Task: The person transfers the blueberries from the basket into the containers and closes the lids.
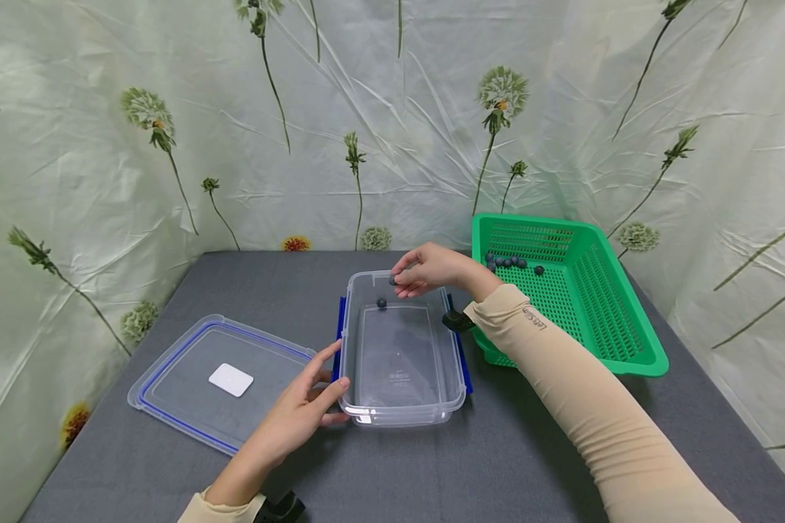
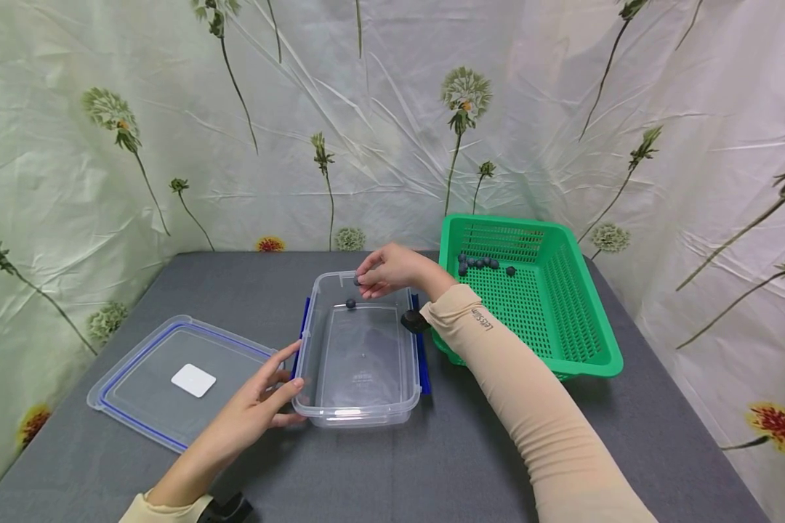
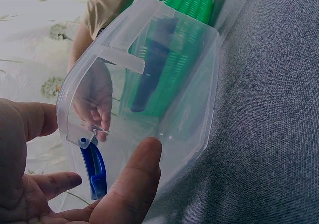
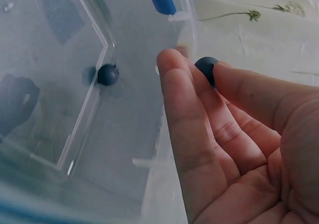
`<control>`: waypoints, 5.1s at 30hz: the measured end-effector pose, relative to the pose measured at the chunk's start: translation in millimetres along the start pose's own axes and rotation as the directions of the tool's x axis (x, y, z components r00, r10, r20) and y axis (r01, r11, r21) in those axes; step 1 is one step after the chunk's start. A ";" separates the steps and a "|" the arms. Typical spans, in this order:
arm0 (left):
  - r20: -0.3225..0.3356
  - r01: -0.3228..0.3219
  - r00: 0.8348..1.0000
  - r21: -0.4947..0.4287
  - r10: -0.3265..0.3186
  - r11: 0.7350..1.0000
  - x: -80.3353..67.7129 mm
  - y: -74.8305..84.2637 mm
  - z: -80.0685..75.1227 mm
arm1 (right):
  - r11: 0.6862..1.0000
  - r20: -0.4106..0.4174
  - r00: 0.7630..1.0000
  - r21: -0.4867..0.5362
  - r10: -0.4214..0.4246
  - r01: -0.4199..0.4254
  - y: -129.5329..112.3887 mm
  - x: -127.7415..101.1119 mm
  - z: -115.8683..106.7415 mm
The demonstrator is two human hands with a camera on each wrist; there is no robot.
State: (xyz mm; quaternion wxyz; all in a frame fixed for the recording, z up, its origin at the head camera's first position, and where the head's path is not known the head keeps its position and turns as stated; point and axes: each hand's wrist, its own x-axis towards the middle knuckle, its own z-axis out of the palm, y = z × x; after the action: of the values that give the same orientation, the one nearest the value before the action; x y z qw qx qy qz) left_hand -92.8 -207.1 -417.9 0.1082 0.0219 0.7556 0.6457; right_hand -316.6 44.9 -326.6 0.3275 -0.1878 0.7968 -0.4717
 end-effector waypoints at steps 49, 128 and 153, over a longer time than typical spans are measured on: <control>0.014 -0.016 1.000 0.011 0.016 1.000 -0.1 0.5 -1.6 | 0.996 0.107 0.991 -0.008 0.085 -0.084 -3.1 8.4 7.0; 0.041 -0.028 0.999 0.002 0.028 1.000 1.5 -2.0 -3.4 | 0.934 -0.334 0.896 0.301 0.293 -0.193 140.8 -96.2 -156.4; 0.049 -0.030 0.998 0.028 0.029 0.999 1.5 -0.4 -5.2 | 0.896 -0.263 0.897 0.368 0.355 -0.247 161.6 -98.2 -168.4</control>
State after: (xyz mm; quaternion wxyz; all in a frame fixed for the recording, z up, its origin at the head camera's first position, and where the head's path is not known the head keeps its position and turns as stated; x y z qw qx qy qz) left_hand -95.2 -212.0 -417.8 0.1165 0.0503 0.7617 0.6354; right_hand -362.6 288.8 -376.8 0.2887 0.0758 0.7701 -0.5638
